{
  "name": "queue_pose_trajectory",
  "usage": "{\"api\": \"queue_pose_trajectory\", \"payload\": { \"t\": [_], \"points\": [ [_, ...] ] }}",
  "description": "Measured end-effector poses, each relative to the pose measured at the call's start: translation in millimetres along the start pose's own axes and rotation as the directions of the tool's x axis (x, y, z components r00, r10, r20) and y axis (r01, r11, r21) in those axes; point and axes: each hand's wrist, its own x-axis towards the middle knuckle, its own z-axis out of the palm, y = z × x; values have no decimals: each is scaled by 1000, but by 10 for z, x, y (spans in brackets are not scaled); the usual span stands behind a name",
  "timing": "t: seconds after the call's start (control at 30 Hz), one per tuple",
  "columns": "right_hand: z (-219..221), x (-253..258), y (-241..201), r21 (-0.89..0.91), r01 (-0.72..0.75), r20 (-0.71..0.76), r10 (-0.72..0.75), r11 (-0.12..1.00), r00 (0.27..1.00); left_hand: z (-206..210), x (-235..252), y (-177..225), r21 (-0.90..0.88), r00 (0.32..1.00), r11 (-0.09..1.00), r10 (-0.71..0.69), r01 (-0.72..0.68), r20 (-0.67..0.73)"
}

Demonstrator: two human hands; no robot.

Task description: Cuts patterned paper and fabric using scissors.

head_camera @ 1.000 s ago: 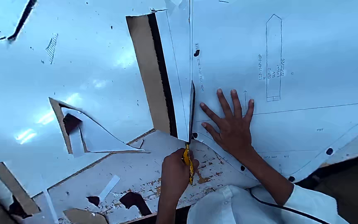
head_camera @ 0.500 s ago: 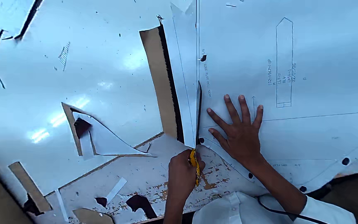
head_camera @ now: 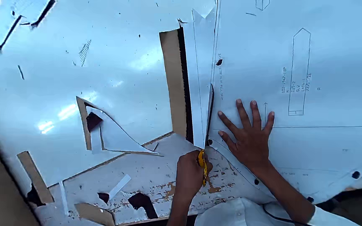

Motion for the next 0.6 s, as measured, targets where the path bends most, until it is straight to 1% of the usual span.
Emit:
{"api": "queue_pose_trajectory", "payload": {
  "t": [0.27,0.53,0.6],
  "points": [
    [40,2,6,-9,-7,-17,7,1000,1000,-112,115,222,45,999,999,-30,28,44],
    [69,-12,26,-30,-2,-50,0,1000,999,-127,139,267,79,995,995,-67,62,72],
    [70,-8,27,-31,-2,-55,0,1000,999,-119,151,263,60,995,996,-75,71,68]
  ]
}}
